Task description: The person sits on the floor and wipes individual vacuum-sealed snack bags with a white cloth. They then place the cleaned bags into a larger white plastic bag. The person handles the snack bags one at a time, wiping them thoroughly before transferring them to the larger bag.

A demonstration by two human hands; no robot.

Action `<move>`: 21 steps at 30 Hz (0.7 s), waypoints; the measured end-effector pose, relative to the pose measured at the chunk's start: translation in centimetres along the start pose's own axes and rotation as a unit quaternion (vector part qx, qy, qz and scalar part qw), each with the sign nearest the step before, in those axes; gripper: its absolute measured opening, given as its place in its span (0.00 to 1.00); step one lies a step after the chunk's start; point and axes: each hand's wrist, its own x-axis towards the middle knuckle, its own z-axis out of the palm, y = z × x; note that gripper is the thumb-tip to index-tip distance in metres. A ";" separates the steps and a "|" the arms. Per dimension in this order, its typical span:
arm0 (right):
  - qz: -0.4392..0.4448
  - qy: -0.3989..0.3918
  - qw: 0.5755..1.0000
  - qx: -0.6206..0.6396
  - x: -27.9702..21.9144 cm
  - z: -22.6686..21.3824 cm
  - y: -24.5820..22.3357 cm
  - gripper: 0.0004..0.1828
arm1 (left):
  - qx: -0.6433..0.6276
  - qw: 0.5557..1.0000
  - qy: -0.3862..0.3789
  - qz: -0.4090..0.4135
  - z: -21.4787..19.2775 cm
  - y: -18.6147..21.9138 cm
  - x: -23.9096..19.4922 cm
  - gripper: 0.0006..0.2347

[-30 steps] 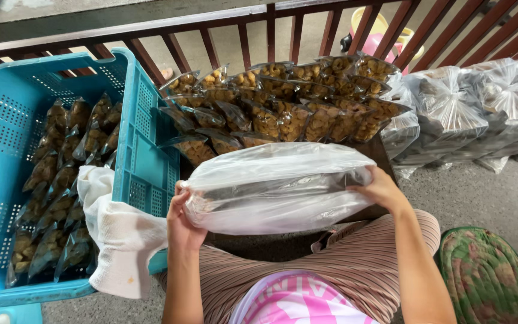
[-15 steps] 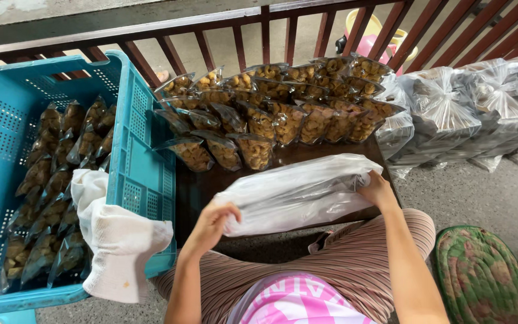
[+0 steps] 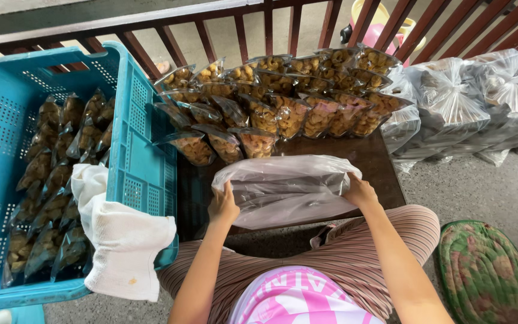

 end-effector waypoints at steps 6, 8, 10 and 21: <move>0.065 -0.011 0.997 -0.050 0.1 -1.1 -4.4 0.55 | 0.026 0.996 -0.033 -0.082 2.7 1.1 1.6 0.42; 0.075 0.007 0.996 -0.054 0.1 -1.4 -5.2 0.54 | 0.009 0.994 -0.022 -0.107 2.8 1.6 2.2 0.41; 0.069 0.028 0.996 -0.058 0.1 -1.7 -5.5 0.50 | 0.006 0.995 0.007 -0.097 2.7 1.8 2.6 0.40; -0.174 0.373 0.911 -0.020 -3.0 -0.1 -4.0 0.22 | -0.138 0.989 0.043 -0.043 4.3 -1.2 3.2 0.34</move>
